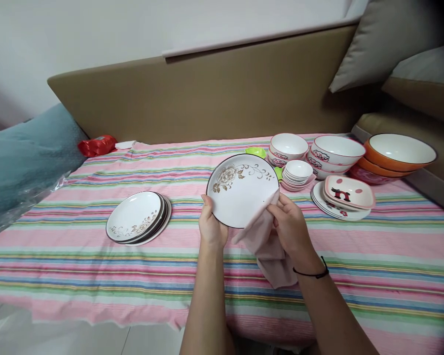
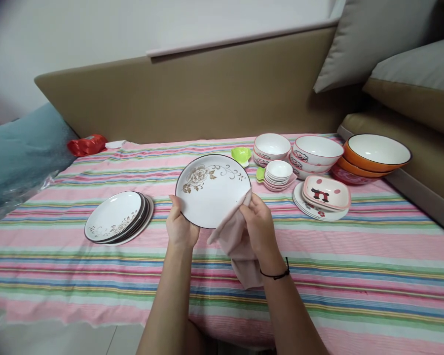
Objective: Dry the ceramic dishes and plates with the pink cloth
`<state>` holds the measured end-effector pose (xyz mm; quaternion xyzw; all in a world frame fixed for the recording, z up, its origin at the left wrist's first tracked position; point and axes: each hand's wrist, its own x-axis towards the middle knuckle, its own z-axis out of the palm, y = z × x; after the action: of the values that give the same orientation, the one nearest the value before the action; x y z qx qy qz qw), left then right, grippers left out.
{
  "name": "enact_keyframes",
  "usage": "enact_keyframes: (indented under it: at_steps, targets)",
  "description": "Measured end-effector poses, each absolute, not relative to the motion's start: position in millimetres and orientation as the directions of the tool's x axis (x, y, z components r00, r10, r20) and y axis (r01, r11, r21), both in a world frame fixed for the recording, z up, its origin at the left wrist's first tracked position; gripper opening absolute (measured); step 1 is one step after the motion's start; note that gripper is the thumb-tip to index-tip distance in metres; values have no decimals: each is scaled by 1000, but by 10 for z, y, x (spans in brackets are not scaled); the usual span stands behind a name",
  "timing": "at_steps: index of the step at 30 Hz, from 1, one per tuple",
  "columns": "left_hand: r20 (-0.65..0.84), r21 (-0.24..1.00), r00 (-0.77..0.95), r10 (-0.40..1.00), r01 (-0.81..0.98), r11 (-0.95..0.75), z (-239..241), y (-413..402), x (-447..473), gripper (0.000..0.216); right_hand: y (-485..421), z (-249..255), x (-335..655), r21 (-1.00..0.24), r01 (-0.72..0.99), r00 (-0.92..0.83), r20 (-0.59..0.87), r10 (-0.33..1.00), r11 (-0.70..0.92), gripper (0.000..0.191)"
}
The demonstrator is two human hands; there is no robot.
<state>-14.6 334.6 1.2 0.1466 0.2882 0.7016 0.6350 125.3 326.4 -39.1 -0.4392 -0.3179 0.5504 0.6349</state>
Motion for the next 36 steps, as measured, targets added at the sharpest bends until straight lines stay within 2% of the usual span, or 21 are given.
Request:
enact_keyframes:
  at_steps: [4,10,20,27,33,36]
  targets:
    - [-152,603,-136,979,-798,-18,8,3341,-135,45,3265,-395,1266,-912,-410,236,-99,967,6,31]
    - [-151,615,-132,980,-788,-11,-16,3343,-127,46,3258,-387,1303,-932,-363,189,-76,979,-3,29]
    - [-117,619,-127,985,-785,-27,-23,3350,-136,46,3255,-375,1322,-921,-389,159,-80,984,-12,31]
    - [-90,624,-118,989,-780,-36,-25,3334,-125,44,3255,-387,1310,-917,-400,212,-82,974,10,25]
    - [-113,614,-116,987,-789,-22,-43,3340,-128,43,3247,-383,1339,-918,-394,129,-90,988,-32,36]
    - [-109,611,-89,990,-792,-4,-53,3343,-121,45,3261,-429,1313,-932,-362,186,-96,978,-23,36]
